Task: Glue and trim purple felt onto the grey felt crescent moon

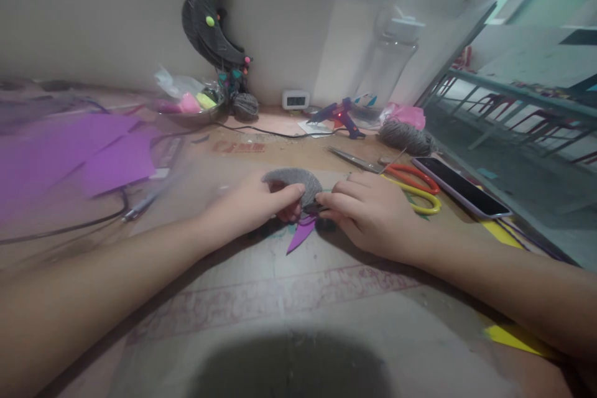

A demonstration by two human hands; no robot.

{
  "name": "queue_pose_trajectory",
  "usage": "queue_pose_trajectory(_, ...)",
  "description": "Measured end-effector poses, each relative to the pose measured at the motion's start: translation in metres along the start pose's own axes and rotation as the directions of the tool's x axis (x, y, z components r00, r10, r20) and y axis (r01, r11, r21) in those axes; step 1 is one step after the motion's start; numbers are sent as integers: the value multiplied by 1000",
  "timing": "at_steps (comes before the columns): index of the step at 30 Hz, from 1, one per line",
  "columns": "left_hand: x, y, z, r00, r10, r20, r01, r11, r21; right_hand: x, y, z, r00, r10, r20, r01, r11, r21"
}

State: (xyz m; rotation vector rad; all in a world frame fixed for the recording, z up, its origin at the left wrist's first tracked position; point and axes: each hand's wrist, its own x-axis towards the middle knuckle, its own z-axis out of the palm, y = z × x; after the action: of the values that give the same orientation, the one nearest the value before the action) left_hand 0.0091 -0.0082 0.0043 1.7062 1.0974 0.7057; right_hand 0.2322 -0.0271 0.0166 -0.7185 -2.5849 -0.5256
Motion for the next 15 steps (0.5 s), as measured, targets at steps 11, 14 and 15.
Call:
queue_pose_trajectory(11, 0, 1, 0, 1000, -10, -24, 12, 999, 53, 2, -4, -4, 998, -43, 41, 46, 996, -75)
queue_pose_trajectory(14, 0, 0, 1, 1000, -1, -26, 2, 1000, 16, 2, -3, -4, 998, -47, 40, 50, 996, -74)
queue_pose_trajectory(15, 0, 0, 1, 1000, 3, -27, -2, 1000, 8, 2, -3, -3, 998, -53, 35, 55, 996, -76)
